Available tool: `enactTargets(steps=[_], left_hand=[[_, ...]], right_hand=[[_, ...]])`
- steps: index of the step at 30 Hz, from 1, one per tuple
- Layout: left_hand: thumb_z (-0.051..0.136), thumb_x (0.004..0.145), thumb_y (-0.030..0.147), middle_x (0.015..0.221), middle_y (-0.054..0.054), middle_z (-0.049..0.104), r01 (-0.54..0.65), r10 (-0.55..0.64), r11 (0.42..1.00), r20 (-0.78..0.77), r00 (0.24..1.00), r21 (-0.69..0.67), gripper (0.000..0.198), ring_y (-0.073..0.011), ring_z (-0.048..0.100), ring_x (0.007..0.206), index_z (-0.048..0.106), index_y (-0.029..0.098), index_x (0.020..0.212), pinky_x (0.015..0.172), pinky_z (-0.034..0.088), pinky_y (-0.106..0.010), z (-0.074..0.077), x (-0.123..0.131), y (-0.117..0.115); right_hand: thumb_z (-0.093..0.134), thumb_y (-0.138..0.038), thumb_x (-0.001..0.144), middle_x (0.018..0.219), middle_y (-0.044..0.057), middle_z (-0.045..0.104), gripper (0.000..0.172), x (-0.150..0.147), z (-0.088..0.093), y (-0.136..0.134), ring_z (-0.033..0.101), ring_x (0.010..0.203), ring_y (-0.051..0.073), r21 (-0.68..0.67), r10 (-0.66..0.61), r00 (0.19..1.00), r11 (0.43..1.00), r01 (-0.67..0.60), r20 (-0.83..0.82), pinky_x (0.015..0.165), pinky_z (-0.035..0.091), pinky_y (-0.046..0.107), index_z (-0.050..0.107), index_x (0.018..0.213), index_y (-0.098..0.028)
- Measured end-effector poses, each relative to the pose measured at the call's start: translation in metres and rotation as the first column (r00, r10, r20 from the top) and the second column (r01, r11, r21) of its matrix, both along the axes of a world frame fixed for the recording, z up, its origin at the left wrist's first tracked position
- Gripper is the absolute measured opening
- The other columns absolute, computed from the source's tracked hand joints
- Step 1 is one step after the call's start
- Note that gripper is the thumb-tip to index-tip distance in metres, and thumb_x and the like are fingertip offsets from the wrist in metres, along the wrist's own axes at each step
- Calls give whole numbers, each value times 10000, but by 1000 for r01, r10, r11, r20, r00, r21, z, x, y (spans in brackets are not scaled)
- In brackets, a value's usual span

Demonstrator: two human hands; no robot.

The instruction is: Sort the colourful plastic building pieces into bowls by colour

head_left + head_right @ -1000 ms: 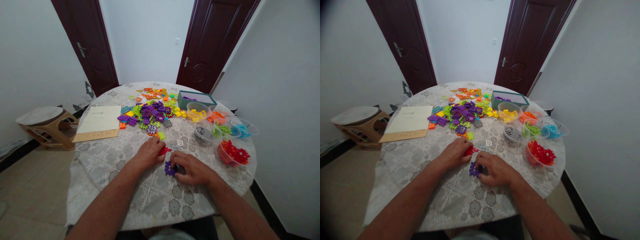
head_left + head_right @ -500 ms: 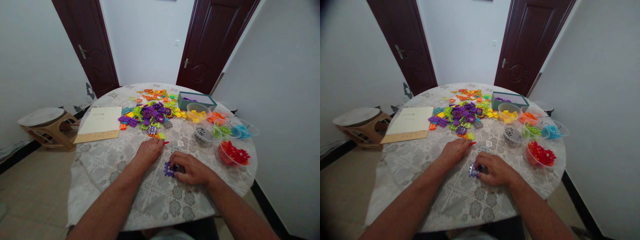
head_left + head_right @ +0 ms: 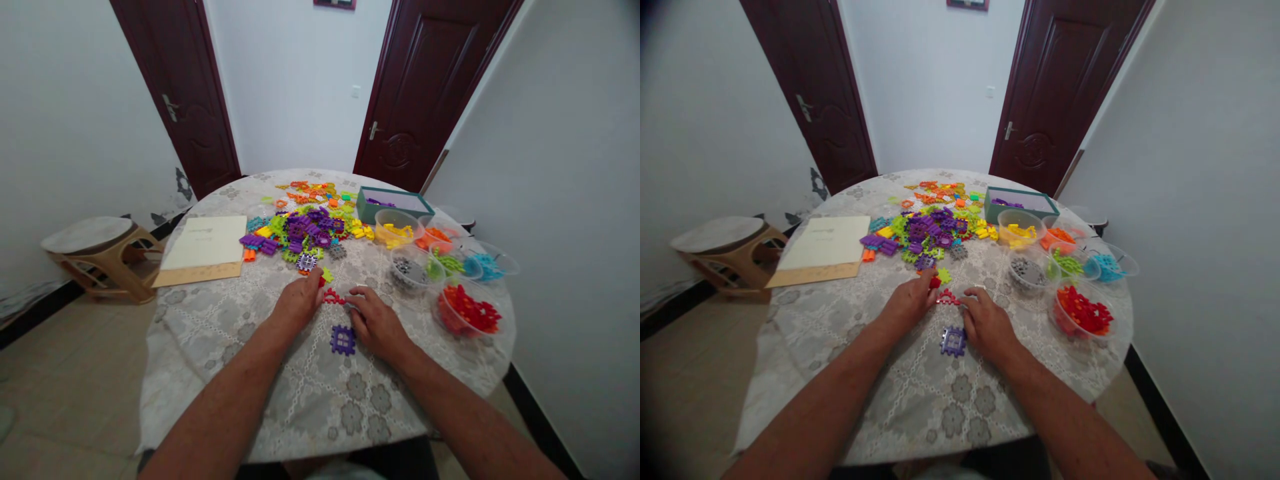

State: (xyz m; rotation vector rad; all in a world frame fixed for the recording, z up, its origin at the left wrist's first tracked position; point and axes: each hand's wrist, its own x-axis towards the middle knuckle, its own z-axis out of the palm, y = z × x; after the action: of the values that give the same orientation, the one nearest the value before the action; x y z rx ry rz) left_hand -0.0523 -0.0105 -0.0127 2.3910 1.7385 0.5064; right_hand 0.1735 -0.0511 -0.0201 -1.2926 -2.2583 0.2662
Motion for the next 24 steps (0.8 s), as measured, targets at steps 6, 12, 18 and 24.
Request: enactTargets(steps=[6,12,18,24], left_hand=[[475,1016,201,1071,-84,701,105,-113,989,68,991,107,156,-218,637,1032,614,203,1088,916,506,-345,2,5,-1],[635,964,301,1247,-120,648,351,-350,931,-27,936,105,272,-259,551,1210,642,187,1211,1082,433,-422,-2,6,-1],[632,971,295,1186,-109,655,343,-341,939,-81,937,12,216,-248,579,1131,656,194,1161,1011,463,-392,3,4,1],[648,930,241,1095,-81,641,333,-333,943,38,942,-2,151,-220,598,1027,661,197,1073,921,495,-347,4,1,1]], right_hand=[[518,-123,955,1238,124,633,255,4,-6,6,646,1111,217,-18,-31,999,999,31,24,983,548,350,699,1127,-176],[518,-130,961,1213,113,648,266,2,-3,5,648,1093,201,-29,-43,998,999,44,49,981,539,326,706,1142,-181],[542,-175,973,1210,110,648,206,7,-1,4,657,1055,208,-21,-139,985,990,142,106,956,529,324,716,1083,-187],[552,-189,974,1095,103,654,134,13,0,6,645,969,215,-1,-257,955,966,260,148,858,520,317,680,1010,-204]])
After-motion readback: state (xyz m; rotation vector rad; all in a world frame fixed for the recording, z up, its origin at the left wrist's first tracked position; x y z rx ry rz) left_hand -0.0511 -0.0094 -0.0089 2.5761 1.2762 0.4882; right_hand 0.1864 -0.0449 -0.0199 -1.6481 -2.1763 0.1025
